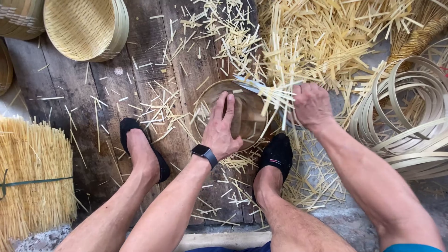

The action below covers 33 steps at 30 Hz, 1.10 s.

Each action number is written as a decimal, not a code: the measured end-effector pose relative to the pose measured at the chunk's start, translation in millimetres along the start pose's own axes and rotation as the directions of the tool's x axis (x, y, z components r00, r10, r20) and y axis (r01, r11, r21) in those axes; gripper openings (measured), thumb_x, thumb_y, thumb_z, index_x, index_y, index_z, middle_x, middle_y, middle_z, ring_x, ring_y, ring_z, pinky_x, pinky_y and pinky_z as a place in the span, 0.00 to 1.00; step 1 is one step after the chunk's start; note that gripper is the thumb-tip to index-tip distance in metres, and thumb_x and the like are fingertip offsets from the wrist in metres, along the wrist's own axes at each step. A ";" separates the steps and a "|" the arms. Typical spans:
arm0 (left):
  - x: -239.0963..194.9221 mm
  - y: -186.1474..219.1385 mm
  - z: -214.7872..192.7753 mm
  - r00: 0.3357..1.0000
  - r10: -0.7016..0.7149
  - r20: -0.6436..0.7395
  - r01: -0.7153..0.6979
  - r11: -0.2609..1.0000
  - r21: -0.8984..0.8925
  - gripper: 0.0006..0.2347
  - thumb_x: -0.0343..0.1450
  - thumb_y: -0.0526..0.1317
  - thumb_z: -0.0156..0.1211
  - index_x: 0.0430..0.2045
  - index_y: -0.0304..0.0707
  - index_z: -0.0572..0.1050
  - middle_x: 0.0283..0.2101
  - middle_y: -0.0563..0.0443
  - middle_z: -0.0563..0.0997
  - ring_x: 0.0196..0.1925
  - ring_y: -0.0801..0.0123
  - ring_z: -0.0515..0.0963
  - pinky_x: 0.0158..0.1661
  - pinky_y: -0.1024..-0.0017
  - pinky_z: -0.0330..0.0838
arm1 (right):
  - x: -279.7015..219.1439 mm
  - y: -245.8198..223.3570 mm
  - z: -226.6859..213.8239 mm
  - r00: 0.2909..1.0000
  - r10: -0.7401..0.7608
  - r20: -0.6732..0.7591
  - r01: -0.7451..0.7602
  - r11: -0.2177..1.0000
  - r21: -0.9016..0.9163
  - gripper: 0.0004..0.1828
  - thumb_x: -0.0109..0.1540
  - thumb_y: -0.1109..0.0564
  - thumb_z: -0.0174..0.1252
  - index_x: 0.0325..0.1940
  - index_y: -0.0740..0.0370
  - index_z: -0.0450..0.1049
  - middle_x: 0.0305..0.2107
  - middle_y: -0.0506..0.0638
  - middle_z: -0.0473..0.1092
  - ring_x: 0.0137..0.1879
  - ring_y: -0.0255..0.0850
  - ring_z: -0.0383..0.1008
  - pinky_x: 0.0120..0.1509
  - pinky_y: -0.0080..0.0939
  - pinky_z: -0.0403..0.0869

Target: The person sits on the floor of a bamboo craft workshop and assembles round woven bamboo baskets. They trim excess bamboo strips from the basket rim with scissors, press a woven bamboo mat into a round wooden mold, bend a bamboo hoop around the mat edge, and set finished baskets aside with a stack of completed ones.

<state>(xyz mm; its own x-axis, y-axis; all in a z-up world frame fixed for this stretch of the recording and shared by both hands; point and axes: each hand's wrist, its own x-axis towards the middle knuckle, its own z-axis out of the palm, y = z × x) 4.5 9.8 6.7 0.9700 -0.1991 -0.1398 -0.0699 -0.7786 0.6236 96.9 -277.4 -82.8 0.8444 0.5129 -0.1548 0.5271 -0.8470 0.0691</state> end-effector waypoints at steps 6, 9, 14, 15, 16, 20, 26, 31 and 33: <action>0.7 -3.7 0.9 0.999 -0.035 0.032 0.037 0.996 -0.079 0.52 0.54 0.35 0.72 0.73 0.61 0.43 0.72 0.30 0.51 0.72 0.34 0.59 0.66 0.53 0.63 | -13.5 20.2 36.3 0.999 0.032 -0.004 -0.032 0.998 0.051 0.08 0.67 0.62 0.51 0.43 0.64 0.76 0.34 0.56 0.75 0.35 0.40 0.74 0.36 0.37 0.74; 3.4 -7.9 -7.7 0.997 -0.009 0.077 0.015 0.997 -0.074 0.49 0.56 0.35 0.70 0.73 0.61 0.45 0.72 0.33 0.53 0.71 0.36 0.62 0.65 0.53 0.66 | 11.1 -14.5 -43.1 0.968 -0.028 -0.249 0.014 0.998 -0.060 0.22 0.48 0.41 0.59 0.32 0.61 0.74 0.29 0.54 0.74 0.36 0.42 0.74 0.39 0.39 0.75; 9.0 -8.0 -23.1 0.985 0.017 0.170 -0.008 0.999 -0.052 0.46 0.55 0.33 0.67 0.71 0.58 0.52 0.72 0.37 0.56 0.70 0.39 0.65 0.66 0.54 0.65 | 2.3 1.5 -10.7 0.997 0.011 0.073 -0.019 0.994 0.108 0.08 0.60 0.53 0.58 0.38 0.59 0.76 0.27 0.52 0.74 0.33 0.40 0.73 0.37 0.41 0.74; 9.1 -6.6 -25.4 0.980 0.008 0.200 0.005 0.998 -0.064 0.45 0.54 0.33 0.67 0.70 0.58 0.54 0.72 0.39 0.58 0.69 0.40 0.66 0.66 0.54 0.66 | -3.4 6.5 -6.7 0.964 0.015 0.265 -0.068 0.979 0.193 0.06 0.63 0.55 0.56 0.38 0.57 0.76 0.25 0.50 0.74 0.31 0.40 0.73 0.37 0.42 0.75; 10.1 -8.0 -25.5 0.980 0.008 0.201 0.006 0.998 -0.067 0.45 0.54 0.33 0.67 0.70 0.58 0.54 0.72 0.39 0.58 0.69 0.40 0.66 0.66 0.54 0.66 | -6.0 11.5 -11.4 0.963 0.015 0.268 -0.069 0.979 0.191 0.06 0.63 0.55 0.56 0.38 0.57 0.76 0.25 0.50 0.74 0.31 0.40 0.73 0.37 0.42 0.75; 12.7 -18.4 -26.8 0.983 -0.012 0.185 0.050 0.978 -0.203 0.39 0.58 0.41 0.69 0.68 0.54 0.60 0.71 0.41 0.63 0.69 0.45 0.68 0.66 0.55 0.67 | -18.9 34.4 30.8 0.861 0.387 0.331 -0.494 0.792 0.359 0.13 0.70 0.47 0.57 0.40 0.58 0.76 0.28 0.51 0.74 0.30 0.42 0.73 0.37 0.48 0.76; 44.8 -56.1 -20.7 0.839 -0.529 -0.126 0.505 0.844 -0.180 0.25 0.74 0.59 0.57 0.63 0.48 0.72 0.64 0.37 0.73 0.68 0.48 0.69 0.66 0.48 0.64 | -61.1 47.7 127.3 0.797 0.603 -0.026 -0.603 0.797 0.010 0.47 0.50 0.18 0.65 0.48 0.65 0.77 0.37 0.58 0.74 0.43 0.48 0.76 0.46 0.49 0.77; 87.6 -67.1 -8.6 0.624 -0.772 0.121 0.756 0.557 -0.343 0.22 0.76 0.60 0.52 0.49 0.43 0.81 0.49 0.21 0.82 0.55 0.39 0.81 0.63 0.46 0.70 | -16.8 -38.6 -47.7 0.743 0.356 0.567 -0.669 0.431 0.606 0.17 0.64 0.49 0.62 0.53 0.59 0.79 0.44 0.54 0.78 0.50 0.43 0.79 0.58 0.44 0.76; 98.2 -59.3 13.4 0.670 -0.733 0.115 0.738 0.640 -0.214 0.20 0.73 0.64 0.58 0.41 0.50 0.84 0.59 0.41 0.75 0.66 0.50 0.64 0.67 0.36 0.38 | -8.8 -58.0 -45.8 0.902 0.305 0.305 -0.379 0.225 0.898 0.20 0.61 0.52 0.66 0.53 0.63 0.76 0.39 0.54 0.78 0.43 0.40 0.78 0.50 0.42 0.76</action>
<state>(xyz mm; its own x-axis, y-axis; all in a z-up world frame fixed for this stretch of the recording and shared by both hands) 100.8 28.5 -54.3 0.6746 0.3695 -0.6391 0.7205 -0.5179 0.4611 63.3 -226.4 -40.3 0.8933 0.1621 -0.4191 -0.2876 -0.5104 -0.8104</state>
